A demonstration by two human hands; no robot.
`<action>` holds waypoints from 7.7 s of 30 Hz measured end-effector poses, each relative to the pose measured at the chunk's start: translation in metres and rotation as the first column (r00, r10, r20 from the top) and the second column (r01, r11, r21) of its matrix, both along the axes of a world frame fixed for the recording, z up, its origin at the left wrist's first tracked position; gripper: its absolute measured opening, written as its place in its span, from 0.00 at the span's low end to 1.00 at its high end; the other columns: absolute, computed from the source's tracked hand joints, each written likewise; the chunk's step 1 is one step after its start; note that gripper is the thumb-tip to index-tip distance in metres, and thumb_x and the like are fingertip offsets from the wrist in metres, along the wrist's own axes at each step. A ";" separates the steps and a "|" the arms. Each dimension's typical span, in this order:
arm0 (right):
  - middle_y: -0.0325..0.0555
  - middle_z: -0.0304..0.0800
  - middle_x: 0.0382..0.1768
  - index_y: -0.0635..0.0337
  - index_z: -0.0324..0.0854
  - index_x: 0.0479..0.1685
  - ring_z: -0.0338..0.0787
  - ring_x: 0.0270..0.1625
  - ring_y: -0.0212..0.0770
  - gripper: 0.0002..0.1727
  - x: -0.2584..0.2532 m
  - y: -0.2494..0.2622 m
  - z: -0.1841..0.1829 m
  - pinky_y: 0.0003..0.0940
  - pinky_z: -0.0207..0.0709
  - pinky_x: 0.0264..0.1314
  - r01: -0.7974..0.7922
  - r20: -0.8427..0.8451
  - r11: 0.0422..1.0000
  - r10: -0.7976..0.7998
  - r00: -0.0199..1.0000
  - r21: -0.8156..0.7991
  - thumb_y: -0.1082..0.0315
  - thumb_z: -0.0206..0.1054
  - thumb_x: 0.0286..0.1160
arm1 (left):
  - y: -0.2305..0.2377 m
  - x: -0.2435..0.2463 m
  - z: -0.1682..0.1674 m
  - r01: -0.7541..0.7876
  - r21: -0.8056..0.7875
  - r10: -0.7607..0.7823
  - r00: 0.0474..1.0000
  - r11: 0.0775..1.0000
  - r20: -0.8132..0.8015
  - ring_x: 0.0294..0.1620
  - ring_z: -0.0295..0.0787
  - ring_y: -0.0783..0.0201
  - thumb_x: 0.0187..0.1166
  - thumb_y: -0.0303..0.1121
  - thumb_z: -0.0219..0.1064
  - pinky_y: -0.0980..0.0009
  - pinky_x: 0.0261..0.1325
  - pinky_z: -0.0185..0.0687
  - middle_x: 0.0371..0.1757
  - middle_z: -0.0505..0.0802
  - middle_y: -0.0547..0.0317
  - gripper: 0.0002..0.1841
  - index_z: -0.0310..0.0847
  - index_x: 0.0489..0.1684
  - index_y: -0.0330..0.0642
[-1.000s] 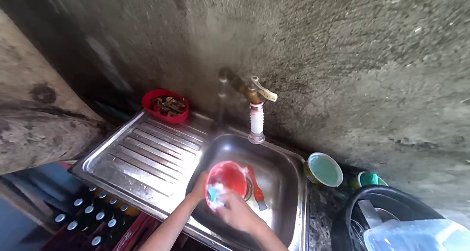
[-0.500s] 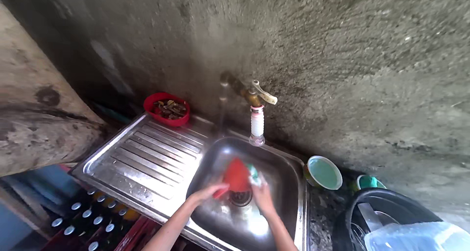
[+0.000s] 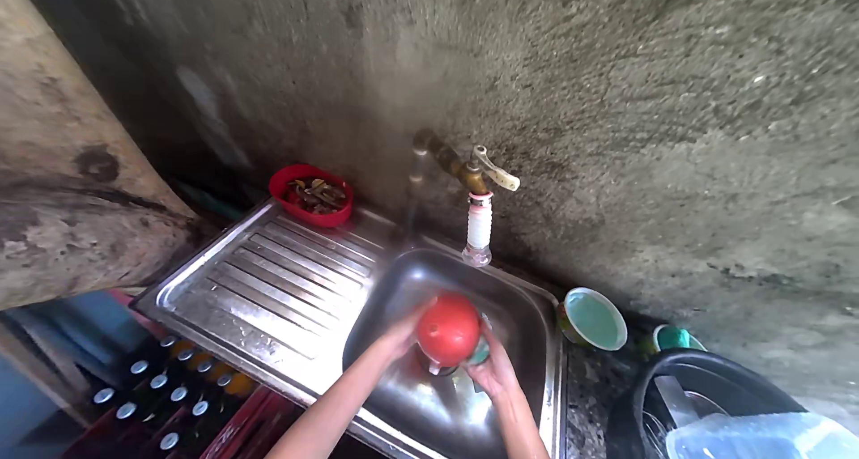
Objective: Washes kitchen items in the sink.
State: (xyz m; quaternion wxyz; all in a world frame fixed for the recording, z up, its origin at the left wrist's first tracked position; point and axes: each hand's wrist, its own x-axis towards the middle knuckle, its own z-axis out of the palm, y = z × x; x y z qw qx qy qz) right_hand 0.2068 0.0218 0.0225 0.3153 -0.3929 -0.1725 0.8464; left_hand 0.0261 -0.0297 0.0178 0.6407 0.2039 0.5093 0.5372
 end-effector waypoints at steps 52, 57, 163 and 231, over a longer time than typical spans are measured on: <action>0.66 0.93 0.58 0.76 0.88 0.57 0.91 0.64 0.66 0.19 -0.008 -0.038 -0.019 0.64 0.79 0.69 -0.726 0.622 0.121 -0.622 0.476 0.677 0.75 0.65 0.67 | -0.032 0.037 0.013 -0.110 0.163 0.188 0.767 0.980 -0.614 0.74 0.81 0.49 0.94 0.28 0.44 0.60 0.81 0.70 0.70 0.84 0.27 0.22 0.70 0.75 0.18; 0.71 0.86 0.65 0.79 0.82 0.63 0.83 0.72 0.66 0.21 -0.044 -0.041 0.008 0.59 0.72 0.79 -0.556 0.740 0.492 -0.392 0.547 0.671 0.70 0.68 0.76 | -0.036 0.060 0.008 -0.128 0.317 0.288 0.796 0.940 -0.532 0.67 0.85 0.56 0.92 0.26 0.47 0.65 0.76 0.76 0.64 0.87 0.30 0.20 0.71 0.71 0.16; 0.73 0.73 0.77 0.72 0.73 0.76 0.70 0.81 0.70 0.22 -0.081 0.051 0.234 0.71 0.55 0.82 -0.702 0.615 0.060 -0.538 0.576 0.710 0.70 0.52 0.90 | 0.015 0.017 0.056 0.029 0.037 -0.006 0.866 0.999 -0.500 0.74 0.79 0.44 0.92 0.36 0.57 0.48 0.77 0.72 0.73 0.82 0.33 0.23 0.71 0.79 0.30; 0.53 0.74 0.75 0.51 0.59 0.85 0.80 0.72 0.47 0.37 -0.014 0.018 -0.012 0.46 0.79 0.68 0.401 0.112 0.915 -0.403 0.908 0.035 0.35 0.38 0.90 | 0.042 0.064 -0.007 0.325 0.330 0.348 0.001 0.887 -0.937 0.66 0.88 0.37 0.88 0.41 0.58 0.40 0.70 0.78 0.66 0.92 0.42 0.20 0.86 0.72 0.48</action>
